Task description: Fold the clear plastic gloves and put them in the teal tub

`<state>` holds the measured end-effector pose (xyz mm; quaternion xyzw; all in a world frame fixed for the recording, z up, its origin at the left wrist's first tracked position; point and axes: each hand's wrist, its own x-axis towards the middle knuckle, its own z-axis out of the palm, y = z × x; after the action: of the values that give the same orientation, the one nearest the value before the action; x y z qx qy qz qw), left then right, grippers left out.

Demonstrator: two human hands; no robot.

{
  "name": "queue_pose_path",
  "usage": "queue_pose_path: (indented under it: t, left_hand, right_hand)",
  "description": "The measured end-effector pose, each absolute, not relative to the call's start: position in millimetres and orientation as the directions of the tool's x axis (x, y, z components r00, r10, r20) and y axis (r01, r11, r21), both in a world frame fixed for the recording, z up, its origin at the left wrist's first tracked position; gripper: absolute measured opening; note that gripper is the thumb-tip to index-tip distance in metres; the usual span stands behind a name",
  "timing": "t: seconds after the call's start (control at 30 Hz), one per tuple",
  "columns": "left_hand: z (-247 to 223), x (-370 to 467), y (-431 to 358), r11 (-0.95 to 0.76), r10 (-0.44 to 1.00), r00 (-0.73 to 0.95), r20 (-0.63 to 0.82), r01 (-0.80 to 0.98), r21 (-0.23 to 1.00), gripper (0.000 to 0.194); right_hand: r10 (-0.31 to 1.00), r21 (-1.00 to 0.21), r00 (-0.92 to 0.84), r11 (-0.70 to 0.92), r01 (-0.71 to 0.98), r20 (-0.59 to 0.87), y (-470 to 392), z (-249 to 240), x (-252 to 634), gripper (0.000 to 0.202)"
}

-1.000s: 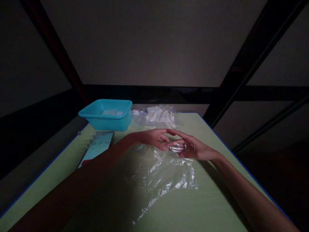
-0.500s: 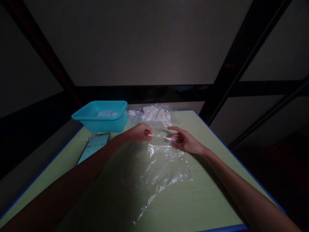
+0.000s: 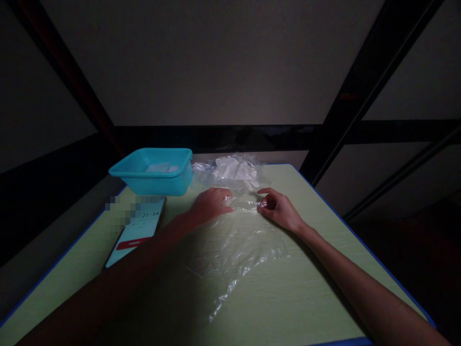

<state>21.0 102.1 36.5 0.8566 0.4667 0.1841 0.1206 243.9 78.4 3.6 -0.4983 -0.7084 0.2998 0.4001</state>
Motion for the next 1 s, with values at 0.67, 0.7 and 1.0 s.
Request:
queue_pose_path:
  t: [0.67, 0.7, 1.0]
  left_hand:
    - [33.2, 13.0, 97.3, -0.564, 0.826, 0.491, 0.277, 0.721, 0.402, 0.016]
    - [32.9, 12.6, 98.0, -0.555, 0.832, 0.480, 0.278, 0.727, 0.404, 0.017]
    - [55.4, 8.0, 115.4, -0.459, 0.878, 0.300, 0.374, 0.752, 0.473, 0.013]
  right_hand:
    - [0.949, -0.783, -0.183, 0.316, 0.537, 0.258, 78.4, 15.7, 250.2, 0.007]
    - [0.951, -0.784, -0.170, 0.308, 0.538, 0.257, 78.4, 15.8, 250.2, 0.009]
    - [0.946, -0.829, -0.011, 0.291, 0.477, 0.325, 87.7, 33.9, 234.6, 0.019]
